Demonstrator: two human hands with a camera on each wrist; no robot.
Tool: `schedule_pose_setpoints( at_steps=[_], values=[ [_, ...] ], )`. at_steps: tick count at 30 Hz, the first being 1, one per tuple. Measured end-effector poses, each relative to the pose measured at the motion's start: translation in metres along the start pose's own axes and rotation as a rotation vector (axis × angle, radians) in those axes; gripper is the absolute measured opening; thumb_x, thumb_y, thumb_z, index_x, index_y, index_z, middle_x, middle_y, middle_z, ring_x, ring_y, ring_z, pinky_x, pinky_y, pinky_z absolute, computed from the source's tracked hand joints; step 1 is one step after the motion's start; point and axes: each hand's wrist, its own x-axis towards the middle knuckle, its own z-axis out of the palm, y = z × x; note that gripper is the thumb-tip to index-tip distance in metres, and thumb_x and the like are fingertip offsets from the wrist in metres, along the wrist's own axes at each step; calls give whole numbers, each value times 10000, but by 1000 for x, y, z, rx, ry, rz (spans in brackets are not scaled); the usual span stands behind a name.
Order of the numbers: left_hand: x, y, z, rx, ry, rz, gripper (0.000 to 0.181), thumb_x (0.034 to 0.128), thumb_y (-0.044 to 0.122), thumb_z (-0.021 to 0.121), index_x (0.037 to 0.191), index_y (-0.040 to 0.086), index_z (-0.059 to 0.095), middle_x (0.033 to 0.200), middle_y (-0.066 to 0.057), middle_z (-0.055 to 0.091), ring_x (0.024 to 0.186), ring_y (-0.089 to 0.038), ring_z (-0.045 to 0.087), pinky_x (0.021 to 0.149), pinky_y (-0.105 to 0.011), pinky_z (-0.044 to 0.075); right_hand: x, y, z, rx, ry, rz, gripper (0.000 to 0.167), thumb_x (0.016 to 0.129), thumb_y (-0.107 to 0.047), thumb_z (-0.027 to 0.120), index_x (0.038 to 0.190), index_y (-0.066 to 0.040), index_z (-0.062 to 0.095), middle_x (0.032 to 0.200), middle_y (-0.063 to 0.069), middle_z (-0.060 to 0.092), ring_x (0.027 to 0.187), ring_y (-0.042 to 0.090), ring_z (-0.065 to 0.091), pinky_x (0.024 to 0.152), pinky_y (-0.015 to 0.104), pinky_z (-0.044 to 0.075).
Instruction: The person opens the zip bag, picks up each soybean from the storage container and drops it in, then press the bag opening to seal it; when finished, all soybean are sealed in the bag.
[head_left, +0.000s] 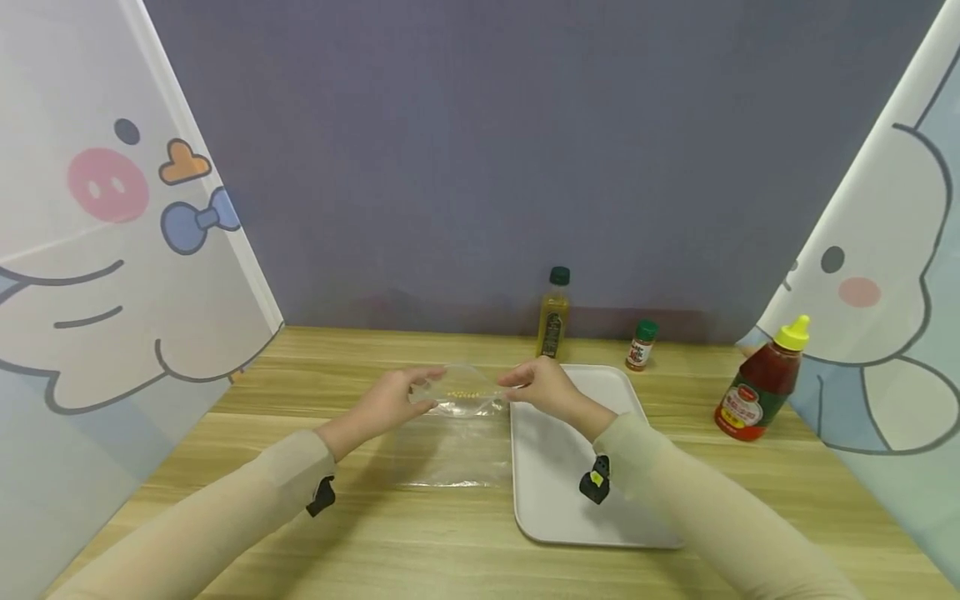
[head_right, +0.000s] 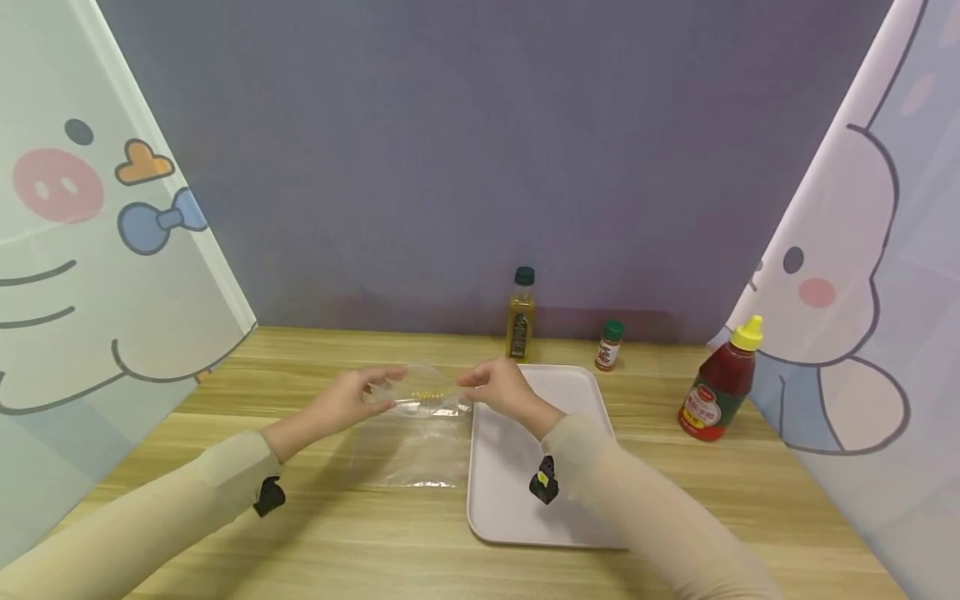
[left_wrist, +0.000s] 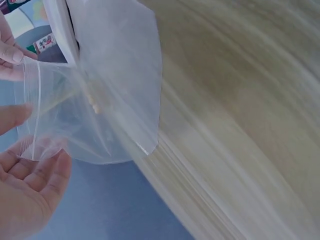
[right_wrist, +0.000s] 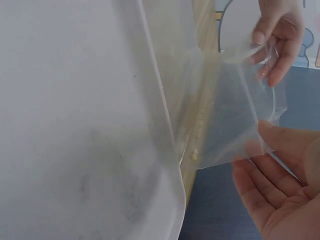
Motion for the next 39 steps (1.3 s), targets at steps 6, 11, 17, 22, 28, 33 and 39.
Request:
schedule_pose_setpoints(
  at_steps=[6,11,17,22,28,33,39],
  values=[
    [0,-5,-8,-43,-30,8,505,882,94,696,1366,86,550,1282,-111,640,1056,-289,632,852,-427,542,3,-1,6,-53,93,-4,112,835,-131,756,937,-93,783,928,61,759,843,151,696,685,268,568],
    [3,-14,-14,-25,10,51,403,924,71,633,1323,111,596,1315,-108,623,1151,-313,609,922,-479,525,7,-4,7,-99,133,-30,59,847,-145,745,873,-110,784,873,36,755,791,128,670,659,253,537],
    [14,-10,-19,60,68,7,411,967,152,588,1376,176,551,1386,-112,565,785,-317,655,961,-474,505,12,-8,9,-113,167,-29,57,855,-150,737,860,-108,775,883,39,748,809,142,663,695,281,547],
    [30,5,-14,102,34,-30,516,935,279,648,1422,206,495,1421,-88,536,1094,-299,633,1042,-487,456,17,-9,12,-101,169,-27,59,854,-148,740,861,-101,775,883,42,745,774,126,650,669,267,537],
    [48,19,1,118,-46,18,568,881,290,719,1393,138,526,1399,-68,560,1293,-283,518,1079,-459,431,18,-10,15,-78,151,-23,64,851,-138,742,870,-87,776,879,52,745,761,126,654,668,270,553],
    [59,27,12,188,-59,97,390,861,239,743,1223,117,663,1208,-34,680,1139,-220,625,984,-378,509,19,-12,16,-62,153,-33,61,850,-126,740,871,-81,776,880,60,745,747,117,657,647,261,556],
    [63,28,19,166,-22,115,93,845,157,754,927,118,734,945,-7,716,882,-164,680,801,-286,568,19,-9,16,-53,154,-32,64,851,-138,741,874,-88,775,895,58,747,772,119,656,649,249,550]
  ],
)
